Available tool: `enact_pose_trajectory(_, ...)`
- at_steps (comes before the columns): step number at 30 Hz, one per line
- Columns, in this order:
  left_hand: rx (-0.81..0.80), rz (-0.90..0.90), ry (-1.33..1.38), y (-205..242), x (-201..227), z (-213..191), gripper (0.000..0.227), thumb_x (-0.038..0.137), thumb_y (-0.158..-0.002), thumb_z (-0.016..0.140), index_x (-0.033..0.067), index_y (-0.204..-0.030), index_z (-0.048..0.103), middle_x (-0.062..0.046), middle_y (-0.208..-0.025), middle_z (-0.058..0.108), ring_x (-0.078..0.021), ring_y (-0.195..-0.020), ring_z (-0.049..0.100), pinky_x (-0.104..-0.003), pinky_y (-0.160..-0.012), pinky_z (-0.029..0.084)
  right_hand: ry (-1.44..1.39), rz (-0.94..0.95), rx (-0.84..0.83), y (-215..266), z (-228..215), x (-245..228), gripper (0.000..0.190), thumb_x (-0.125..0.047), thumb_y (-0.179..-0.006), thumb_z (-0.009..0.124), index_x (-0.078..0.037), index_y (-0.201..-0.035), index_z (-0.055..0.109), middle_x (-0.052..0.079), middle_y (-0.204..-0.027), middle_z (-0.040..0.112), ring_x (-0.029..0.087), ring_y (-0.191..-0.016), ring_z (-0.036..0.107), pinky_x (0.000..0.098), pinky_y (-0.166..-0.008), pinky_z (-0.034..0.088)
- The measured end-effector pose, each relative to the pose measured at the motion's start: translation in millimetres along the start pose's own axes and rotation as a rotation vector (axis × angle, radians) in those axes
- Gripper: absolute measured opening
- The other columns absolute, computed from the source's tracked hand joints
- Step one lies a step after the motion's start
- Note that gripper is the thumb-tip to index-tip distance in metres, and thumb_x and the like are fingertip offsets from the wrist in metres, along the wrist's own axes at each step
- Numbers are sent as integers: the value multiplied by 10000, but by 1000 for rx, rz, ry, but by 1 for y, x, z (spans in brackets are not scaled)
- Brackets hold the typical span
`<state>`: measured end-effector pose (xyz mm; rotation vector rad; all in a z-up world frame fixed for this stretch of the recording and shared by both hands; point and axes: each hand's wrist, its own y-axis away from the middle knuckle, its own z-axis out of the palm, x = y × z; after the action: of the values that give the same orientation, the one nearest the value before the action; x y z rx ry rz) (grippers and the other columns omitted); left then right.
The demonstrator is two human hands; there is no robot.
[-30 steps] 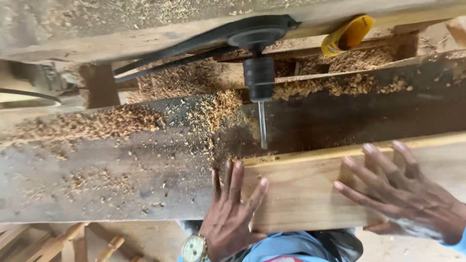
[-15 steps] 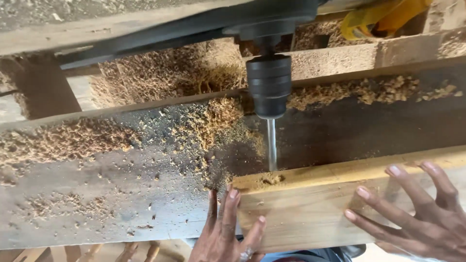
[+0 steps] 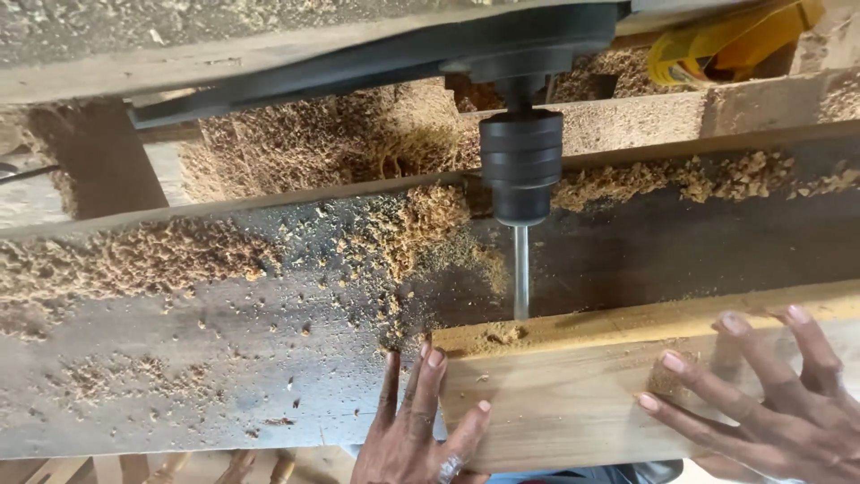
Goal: The person drills holes into a wooden board using a drill press, holding and repositioning the board with both hands to align each spot under the spinning bit, then brushing away sawdust between holes.
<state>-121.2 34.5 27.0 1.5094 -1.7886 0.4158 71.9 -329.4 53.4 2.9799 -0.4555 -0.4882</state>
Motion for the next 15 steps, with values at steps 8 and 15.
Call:
enact_pose_trajectory(8, 4, 1, 21, 2, -4, 5, 662, 653, -929, 651, 279, -1450, 490, -330, -1615, 128, -485, -1488, 288, -671, -1201, 193, 87, -42, -59, 7, 7, 4, 681, -521, -784, 641, -446, -1436, 461, -2, -1579, 319, 442, -1404, 301, 704, -1163, 150)
enact_pose_trajectory(15, -5, 3, 45, 1, -6, 4, 693, 640, -911, 691, 291, -1470, 477, -344, -1613, 127, -479, -1493, 295, -653, -1208, 202, 100, -42, -67, 6, 6, 5, 702, -510, -744, 669, -462, -1417, 477, -32, -1575, 328, 418, -1395, 313, 693, -1170, 152)
